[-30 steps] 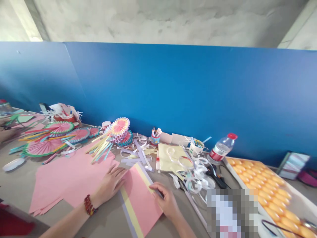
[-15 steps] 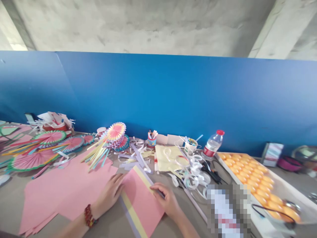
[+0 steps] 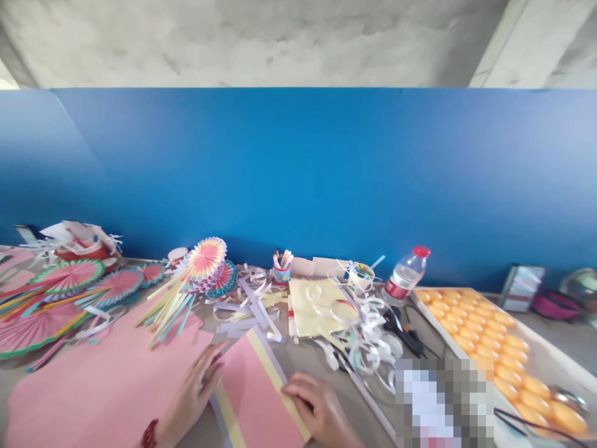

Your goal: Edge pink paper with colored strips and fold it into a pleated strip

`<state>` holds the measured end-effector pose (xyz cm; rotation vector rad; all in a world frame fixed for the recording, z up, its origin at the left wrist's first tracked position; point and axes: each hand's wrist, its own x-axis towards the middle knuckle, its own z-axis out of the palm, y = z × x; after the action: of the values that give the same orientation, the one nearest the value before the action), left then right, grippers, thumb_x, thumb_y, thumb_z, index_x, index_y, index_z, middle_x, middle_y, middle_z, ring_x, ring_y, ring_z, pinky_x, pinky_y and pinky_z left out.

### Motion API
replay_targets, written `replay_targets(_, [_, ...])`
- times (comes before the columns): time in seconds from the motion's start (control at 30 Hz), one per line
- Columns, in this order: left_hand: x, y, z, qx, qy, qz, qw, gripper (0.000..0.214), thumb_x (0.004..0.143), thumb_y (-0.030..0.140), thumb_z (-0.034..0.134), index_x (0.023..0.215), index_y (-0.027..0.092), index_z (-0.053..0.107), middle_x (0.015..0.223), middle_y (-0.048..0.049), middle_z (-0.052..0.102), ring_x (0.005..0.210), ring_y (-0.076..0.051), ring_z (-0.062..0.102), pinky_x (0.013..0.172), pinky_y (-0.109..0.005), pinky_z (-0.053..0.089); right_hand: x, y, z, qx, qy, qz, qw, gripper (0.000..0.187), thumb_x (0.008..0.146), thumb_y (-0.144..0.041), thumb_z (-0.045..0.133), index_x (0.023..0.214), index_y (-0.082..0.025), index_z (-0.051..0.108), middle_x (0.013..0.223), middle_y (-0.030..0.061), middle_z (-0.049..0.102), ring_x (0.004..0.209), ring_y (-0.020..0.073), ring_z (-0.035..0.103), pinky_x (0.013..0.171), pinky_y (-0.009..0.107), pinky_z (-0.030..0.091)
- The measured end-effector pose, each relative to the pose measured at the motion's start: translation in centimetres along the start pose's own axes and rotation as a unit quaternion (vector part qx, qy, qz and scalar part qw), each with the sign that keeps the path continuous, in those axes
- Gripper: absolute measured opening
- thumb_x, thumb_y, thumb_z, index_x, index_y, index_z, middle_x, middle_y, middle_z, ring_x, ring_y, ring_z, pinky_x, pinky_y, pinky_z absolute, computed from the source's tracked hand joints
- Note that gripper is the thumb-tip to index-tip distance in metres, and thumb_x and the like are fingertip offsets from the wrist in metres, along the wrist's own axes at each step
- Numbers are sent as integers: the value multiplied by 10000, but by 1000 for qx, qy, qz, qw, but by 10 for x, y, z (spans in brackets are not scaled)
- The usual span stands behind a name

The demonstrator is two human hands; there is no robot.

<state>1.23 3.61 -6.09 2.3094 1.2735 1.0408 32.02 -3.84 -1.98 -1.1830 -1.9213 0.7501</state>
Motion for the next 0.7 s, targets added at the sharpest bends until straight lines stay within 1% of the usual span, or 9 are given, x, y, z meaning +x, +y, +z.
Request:
replay_targets(0.07, [-1, -1, 2, 7, 0, 4, 1000, 439, 976, 337, 483, 1405, 319, 392, 1355, -72, 584, 1213, -250, 596, 955, -393, 568, -2, 4, 1, 4, 16, -7, 1000, 278, 968, -271, 441, 1000, -262, 717, 895, 68, 696, 845, 193, 670, 758, 272, 533])
replay_targets(0.13, [0, -2, 4, 13, 6, 14, 1000, 464, 964, 353, 503, 1412, 311, 387, 1347, -81, 593, 1192, -257, 611, 943, -402, 573, -3, 9, 2, 4, 45, -12, 999, 269, 957, -261, 456, 997, -267, 722, 911, 70, 709, 872, 200, 678, 784, 276, 535])
replay_targets(0.2, [4, -3, 5, 15, 16, 17, 1000, 452, 959, 357, 508, 1397, 298, 410, 1324, -87, 611, 1179, -261, 621, 931, -402, 578, -3, 13, 3, 0, 82, -12, 997, 254, 945, -264, 479, 984, -271, 731, 932, 73, 721, 893, 210, 687, 800, 278, 538])
replay_targets(0.27, [8, -2, 5, 12, 20, 13, 1000, 420, 964, 347, 495, 1375, 286, 439, 1311, -86, 621, 1186, -259, 616, 941, -399, 570, -3, 15, 3, 3, 102, -9, 995, 248, 942, -276, 492, 973, -265, 737, 939, 77, 723, 894, 215, 691, 796, 281, 542])
replay_targets(0.47, [10, 3, -5, 6, 6, 15, 1000, 385, 978, 344, 464, 1354, 260, 462, 1327, -92, 601, 1221, -253, 584, 1008, -415, 513, 0, 11, 0, 14, 76, -7, 997, 275, 968, -312, 477, 977, -232, 740, 916, 84, 713, 882, 200, 673, 795, 290, 524])
replay_targets(0.6, [12, 2, -11, -10, 3, -9, 1000, 376, 988, 372, 441, 1342, 247, 470, 1247, -105, 628, 1089, -243, 648, 926, -409, 550, 1, 11, 1, 16, 68, 6, 998, 302, 975, -352, 467, 984, -217, 737, 922, 87, 706, 859, 190, 663, 771, 284, 520])
replay_targets(0.7, [14, 1, -10, -15, -1, -10, 1000, 376, 988, 384, 433, 1335, 249, 483, 1228, -101, 626, 1071, -238, 649, 911, -396, 553, 0, 11, 1, 11, 63, 13, 998, 310, 978, -359, 461, 991, -217, 736, 920, 85, 702, 842, 184, 658, 756, 279, 518])
